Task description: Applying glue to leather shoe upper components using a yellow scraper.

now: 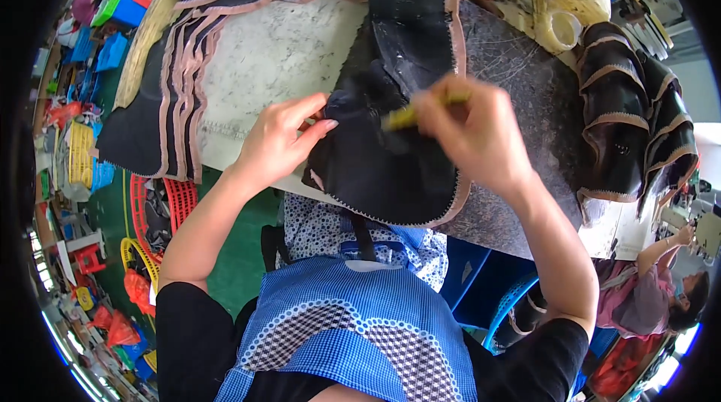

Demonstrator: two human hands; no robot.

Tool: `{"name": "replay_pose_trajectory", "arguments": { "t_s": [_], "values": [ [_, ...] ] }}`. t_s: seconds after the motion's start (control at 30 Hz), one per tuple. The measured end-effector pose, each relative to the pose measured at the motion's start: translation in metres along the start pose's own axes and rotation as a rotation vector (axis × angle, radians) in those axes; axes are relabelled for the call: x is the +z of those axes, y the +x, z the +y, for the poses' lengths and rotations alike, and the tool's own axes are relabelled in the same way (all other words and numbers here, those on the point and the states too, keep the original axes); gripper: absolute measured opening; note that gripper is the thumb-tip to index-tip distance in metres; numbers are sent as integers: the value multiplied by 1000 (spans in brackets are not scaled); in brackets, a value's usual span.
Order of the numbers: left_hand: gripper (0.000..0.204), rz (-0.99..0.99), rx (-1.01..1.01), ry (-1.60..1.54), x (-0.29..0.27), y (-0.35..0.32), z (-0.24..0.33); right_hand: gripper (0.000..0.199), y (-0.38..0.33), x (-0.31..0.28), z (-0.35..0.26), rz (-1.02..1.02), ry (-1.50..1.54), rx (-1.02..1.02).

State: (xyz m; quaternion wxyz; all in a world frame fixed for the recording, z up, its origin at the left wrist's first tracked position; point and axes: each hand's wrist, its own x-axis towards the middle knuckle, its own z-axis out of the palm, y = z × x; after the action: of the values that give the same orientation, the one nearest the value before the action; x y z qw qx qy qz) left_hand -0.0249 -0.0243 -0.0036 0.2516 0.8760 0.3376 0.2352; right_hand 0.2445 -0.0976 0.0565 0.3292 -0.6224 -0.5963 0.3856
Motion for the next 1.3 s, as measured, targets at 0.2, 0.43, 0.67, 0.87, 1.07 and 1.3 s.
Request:
{"name": "replay_pose_trajectory", "arguments": {
  "t_s": [0.2,0.43,0.67,0.87,1.07,1.3],
  "values": [
    [19,2,-25,-192,2,-1,-14,30,-1,13,-25,-168,72,66],
    [15,-97,-90,-352,-2,4,-16,26,-18,28,-28,-459,-255,-27],
    [21,-68,-66,-294,7,7,-14,25,1,17,-4,-111,-133,-106],
    [21,44,14,-208,9,8,-5,19,-51,-15,-4,-160,118,161],
    [22,28,67,-140,9,19,4,21,-112,-7,27,92,-50,121],
    [25,87,-4,-291,14,12,14,22,-105,2,33,196,154,114]
  ]
}}
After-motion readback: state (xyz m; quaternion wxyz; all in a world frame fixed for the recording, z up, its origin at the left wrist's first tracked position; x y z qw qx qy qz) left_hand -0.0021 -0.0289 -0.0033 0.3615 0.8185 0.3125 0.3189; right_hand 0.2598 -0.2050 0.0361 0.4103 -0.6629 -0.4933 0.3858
